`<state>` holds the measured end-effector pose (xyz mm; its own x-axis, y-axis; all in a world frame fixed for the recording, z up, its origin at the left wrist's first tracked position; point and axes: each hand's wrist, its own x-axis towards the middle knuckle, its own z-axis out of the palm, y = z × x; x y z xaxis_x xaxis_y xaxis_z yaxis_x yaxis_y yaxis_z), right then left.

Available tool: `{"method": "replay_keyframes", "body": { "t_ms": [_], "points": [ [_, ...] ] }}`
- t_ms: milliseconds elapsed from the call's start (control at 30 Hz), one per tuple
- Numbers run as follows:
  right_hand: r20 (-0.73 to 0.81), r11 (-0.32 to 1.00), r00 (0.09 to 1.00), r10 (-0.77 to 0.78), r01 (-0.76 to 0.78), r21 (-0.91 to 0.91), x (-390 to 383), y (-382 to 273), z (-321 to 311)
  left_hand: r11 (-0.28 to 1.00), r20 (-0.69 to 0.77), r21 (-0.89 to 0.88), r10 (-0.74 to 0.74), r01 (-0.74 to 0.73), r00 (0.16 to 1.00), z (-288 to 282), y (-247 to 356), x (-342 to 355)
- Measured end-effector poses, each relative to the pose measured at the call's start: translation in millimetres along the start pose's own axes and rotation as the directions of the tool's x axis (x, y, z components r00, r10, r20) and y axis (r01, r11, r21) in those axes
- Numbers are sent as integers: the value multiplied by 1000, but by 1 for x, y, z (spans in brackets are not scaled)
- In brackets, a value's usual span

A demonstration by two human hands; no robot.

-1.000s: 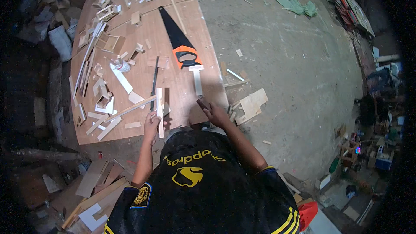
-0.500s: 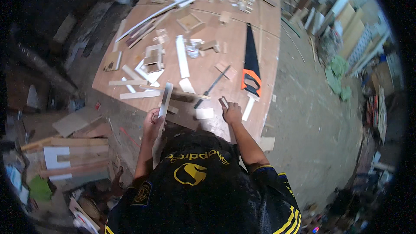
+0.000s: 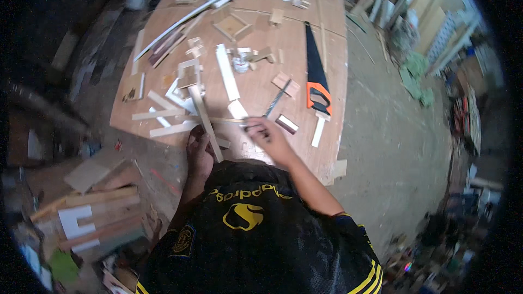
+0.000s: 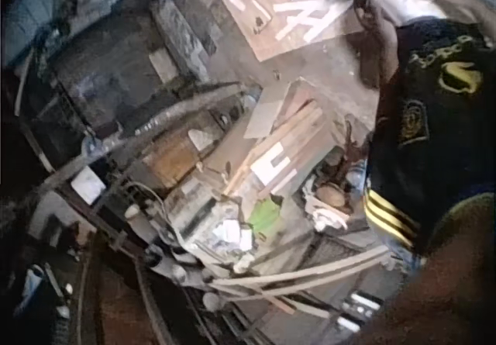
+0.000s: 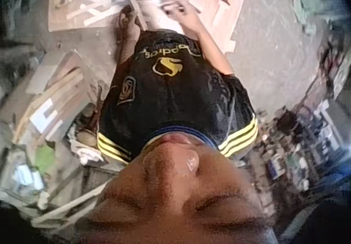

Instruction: The person is sawing a piece of wood and then sanding it with sandpaper.

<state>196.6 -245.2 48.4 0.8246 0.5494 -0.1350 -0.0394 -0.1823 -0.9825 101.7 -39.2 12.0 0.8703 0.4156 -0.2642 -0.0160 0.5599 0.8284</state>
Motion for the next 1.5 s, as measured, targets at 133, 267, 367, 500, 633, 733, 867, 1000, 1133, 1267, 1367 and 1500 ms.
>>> {"method": "replay_keyframes", "body": {
  "t_ms": [133,267,367,500,633,733,867,1000,1133,1267,1367,1500],
  "points": [
    [-184,906,964,-192,103,-410,-7,-35,25,999,63,-43,-3,5,998,61,-4,20],
    [-353,930,932,-78,-60,-363,-17,-59,22,989,140,-80,-112,124,984,98,-7,24],
    [-480,902,857,-190,-40,-429,-25,-48,20,985,220,-104,-114,139,969,113,-19,26],
    [-582,869,727,-364,39,-494,-33,-28,8,969,269,-113,-185,221,945,139,-19,17],
    [-534,812,724,-436,60,-581,-38,-30,-1,952,296,-130,-228,276,927,134,-28,22],
    [-461,744,740,-490,80,-663,-38,-31,-8,934,328,-160,-255,319,910,124,-32,27],
    [-367,681,779,-508,103,-725,-36,-27,-15,918,401,-138,-291,372,868,120,-21,29],
    [-287,635,810,-512,132,-761,-32,-27,-20,909,379,-92,-345,406,859,114,-18,28],
    [-252,598,786,-565,179,-781,-31,-28,-24,900,383,-77,-371,429,846,110,-19,28],
    [-239,608,837,-493,134,-783,-35,-22,-27,879,342,-68,-423,471,839,112,-19,25],
    [-279,681,861,-424,100,-726,-41,-17,-29,867,361,24,-471,498,804,109,-24,27],
    [-300,795,907,-296,59,-604,-56,-9,-41,890,226,455,-91,-23,970,79,-49,22]
  ]
}}
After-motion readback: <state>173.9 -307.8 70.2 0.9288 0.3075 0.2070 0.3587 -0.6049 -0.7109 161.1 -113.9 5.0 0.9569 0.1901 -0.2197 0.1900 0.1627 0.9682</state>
